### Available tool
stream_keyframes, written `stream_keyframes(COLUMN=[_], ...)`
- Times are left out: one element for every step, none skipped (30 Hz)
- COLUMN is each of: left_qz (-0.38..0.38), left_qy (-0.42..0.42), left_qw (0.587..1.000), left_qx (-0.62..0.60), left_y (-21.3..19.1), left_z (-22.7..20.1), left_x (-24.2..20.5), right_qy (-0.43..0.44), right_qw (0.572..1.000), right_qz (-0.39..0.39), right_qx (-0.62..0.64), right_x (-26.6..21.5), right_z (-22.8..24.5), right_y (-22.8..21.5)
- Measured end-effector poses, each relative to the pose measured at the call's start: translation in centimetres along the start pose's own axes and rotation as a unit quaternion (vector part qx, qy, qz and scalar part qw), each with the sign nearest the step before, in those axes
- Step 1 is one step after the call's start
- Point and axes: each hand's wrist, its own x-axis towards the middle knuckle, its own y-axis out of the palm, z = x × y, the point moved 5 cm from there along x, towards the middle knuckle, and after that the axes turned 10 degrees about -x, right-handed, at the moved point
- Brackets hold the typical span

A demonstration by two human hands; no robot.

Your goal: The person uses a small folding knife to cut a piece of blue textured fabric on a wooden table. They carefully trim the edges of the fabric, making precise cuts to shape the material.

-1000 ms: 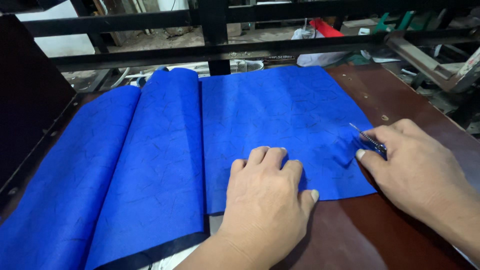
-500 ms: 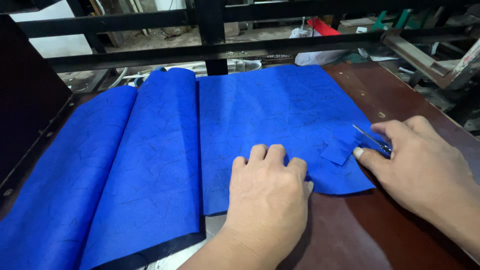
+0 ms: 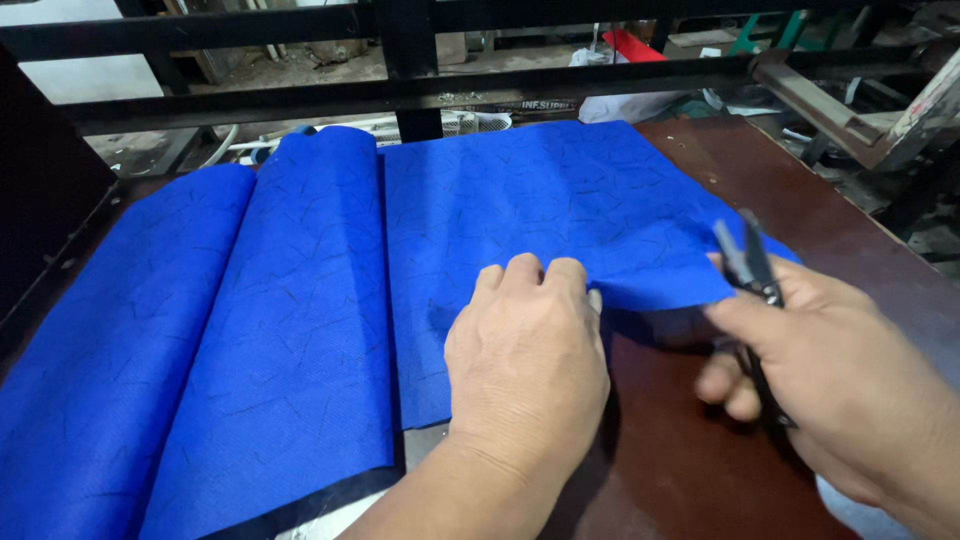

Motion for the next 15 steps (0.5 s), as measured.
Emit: stream_keyframes(left_qz=[-0.001,-0.002,-0.003,-0.003,0.001,0.005,0.005,0.009,0.013,0.012,0.016,0.02,0.019,-0.009,-0.038], left_qy=[-0.001,0.0,0.001,0.0,0.0,0.003,0.005,0.008,0.01,0.01,0.003,-0.002,-0.001,0.031,0.062], left_qw=[1.0,1.0,1.0,1.0,1.0,1.0,1.0,1.0,1.0,1.0,1.0,1.0,1.0,0.998,0.992], left_qx=[0.0,-0.003,-0.006,-0.006,-0.005,-0.005,-0.006,-0.006,-0.007,-0.007,-0.005,-0.003,-0.002,-0.05,-0.099], left_y=[0.0,-0.1,-0.1,-0.1,-0.1,-0.1,-0.1,-0.2,-0.4,-0.5,-0.7,-0.8,-1.4,-2.2,-3.1], left_z=[-0.1,-0.2,-0.2,-0.1,-0.1,-0.2,-0.3,-0.3,-0.4,-0.7,-1.0,-1.2,-1.7,-2.5,-3.3], left_x=[-0.1,-0.1,-0.2,-0.4,-0.5,-0.5,-0.5,-0.5,-0.6,-0.7,-0.9,-1.0,-0.9,-0.8,-0.7], right_qy=[0.0,0.026,0.053,0.053,0.075,0.096,0.096,0.082,0.067,0.067,0.061,0.054,0.054,0.037,0.02], right_qw=[1.0,0.997,0.989,0.989,0.983,0.974,0.974,0.978,0.982,0.982,0.986,0.989,0.989,0.989,0.989], right_qz=[0.001,-0.021,-0.043,-0.042,-0.042,-0.045,-0.046,-0.046,-0.047,-0.046,-0.042,-0.04,-0.039,-0.027,-0.014], right_qx=[-0.001,0.064,0.128,0.128,0.164,0.201,0.201,0.186,0.17,0.17,0.149,0.129,0.13,0.138,0.147], right_x=[0.7,1.3,1.9,2.2,2.4,2.6,2.4,2.2,2.0,1.5,1.0,0.5,1.0,1.5,2.0], right_z=[-0.5,-1.2,-2.0,-1.8,-1.9,-1.9,-1.6,-1.2,-0.8,-0.3,0.2,0.7,0.3,-0.1,-0.4], right_y=[-0.2,-0.5,-0.7,-0.9,-1.1,-1.4,-1.4,-1.3,-1.2,-1.0,-0.8,-0.6,-0.7,-0.8,-0.9])
